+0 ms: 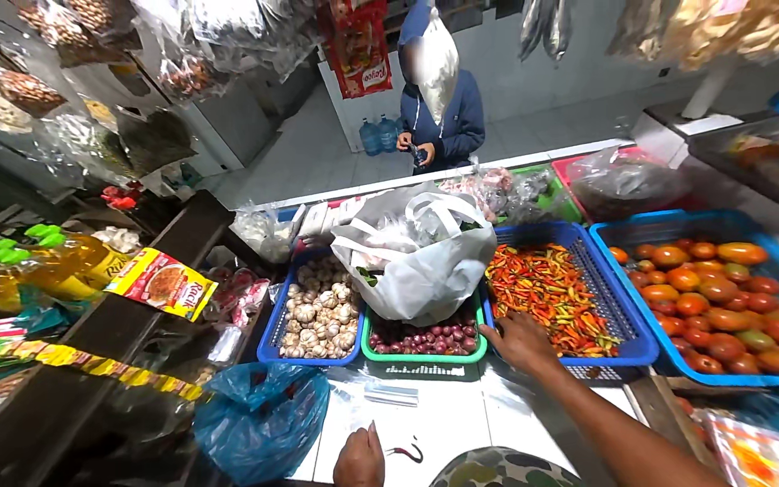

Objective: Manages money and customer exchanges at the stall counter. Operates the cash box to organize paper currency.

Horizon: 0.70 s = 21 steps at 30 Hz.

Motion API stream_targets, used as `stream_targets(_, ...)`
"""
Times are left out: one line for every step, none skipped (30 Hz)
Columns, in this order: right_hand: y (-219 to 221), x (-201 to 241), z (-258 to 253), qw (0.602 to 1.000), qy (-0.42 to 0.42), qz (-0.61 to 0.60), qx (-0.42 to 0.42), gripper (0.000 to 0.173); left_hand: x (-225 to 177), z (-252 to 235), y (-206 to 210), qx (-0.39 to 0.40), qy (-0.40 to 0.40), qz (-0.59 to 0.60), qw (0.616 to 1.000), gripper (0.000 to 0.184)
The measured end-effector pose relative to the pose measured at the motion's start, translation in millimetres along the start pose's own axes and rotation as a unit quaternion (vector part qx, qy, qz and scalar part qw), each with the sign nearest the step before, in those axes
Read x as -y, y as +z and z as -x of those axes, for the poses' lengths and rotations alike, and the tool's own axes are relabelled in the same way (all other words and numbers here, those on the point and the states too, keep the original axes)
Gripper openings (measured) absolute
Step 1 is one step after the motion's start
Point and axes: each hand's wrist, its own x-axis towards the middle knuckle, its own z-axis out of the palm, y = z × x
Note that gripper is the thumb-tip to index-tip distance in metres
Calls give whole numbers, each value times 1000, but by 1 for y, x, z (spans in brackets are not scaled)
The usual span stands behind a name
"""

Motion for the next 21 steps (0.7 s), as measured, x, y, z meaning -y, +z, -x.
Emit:
stream_targets(0,0,0,1000,-2,1,-2,90,0,0,1,-8,3,4,1000,59)
stream_targets(0,0,0,1000,-4,3,-4,90,0,0,1,-16,5,6,1000,59)
stream_targets(0,-1,0,1000,-6,4,-7,90,0,0,1,-17,5,9,1000,59)
stream_targets(0,0,1,1000,-9,1,-9,89,0,0,-1,-6,2,10,1000,59)
stream_targets(-1,0,2,1000,-12,-7,-11,88,-1,0,-5,18,-3,11,1000,60)
stream_targets(-2,0,2,1000,-13,-11,-12,88,-2,-1,-6,28,-6,11,1000,60)
stream_targets(-2,0,3,1000,-13,-14,-12,87,-2,-1,-6,28,-6,11,1000,60)
stream_targets(-2,0,3,1000,-11,-15,-11,87,-2,-1,-6,26,-6,12,1000,60)
stream_targets(-2,0,2,1000,-10,-15,-10,87,-2,-1,-5,23,-7,12,1000,60)
stream_targets(-2,-1,2,1000,-10,-15,-10,87,-2,-1,-5,22,-8,11,1000,61)
stream_targets(-1,-1,2,1000,-11,-15,-12,87,-2,-1,-5,24,-8,9,1000,61)
stream_targets(-1,-1,2,1000,-11,-15,-13,88,-2,-1,-5,26,-8,9,1000,61)
stream_targets(-1,-1,1,1000,-10,-15,-12,87,-2,-1,-5,28,-9,9,1000,60)
stream_targets(-1,-1,1,1000,-8,-14,-13,87,-2,-2,-5,29,-9,8,1000,60)
stream_targets(-1,-1,1,1000,-8,-13,-15,87,-2,-2,-5,26,-8,7,1000,60)
stream_targets(-1,-1,1,1000,-9,-12,-18,88,-2,-2,-4,24,-7,5,1000,61)
stream_targets(0,-1,2,1000,-12,-14,-23,88,-1,-1,-4,24,-6,3,1000,61)
stream_targets(0,-1,2,999,-15,-16,-30,87,-1,-1,-3,21,-4,3,1000,60)
stream_targets(-1,-2,3,999,-19,-24,-38,86,-1,-1,-2,14,-1,3,1000,60)
stream_targets(-1,-2,3,998,-23,-35,-47,83,0,-1,-1,6,2,5,1000,59)
stream_targets(-2,-3,4,997,-26,-45,-56,81,0,-1,0,2,4,9,1000,59)
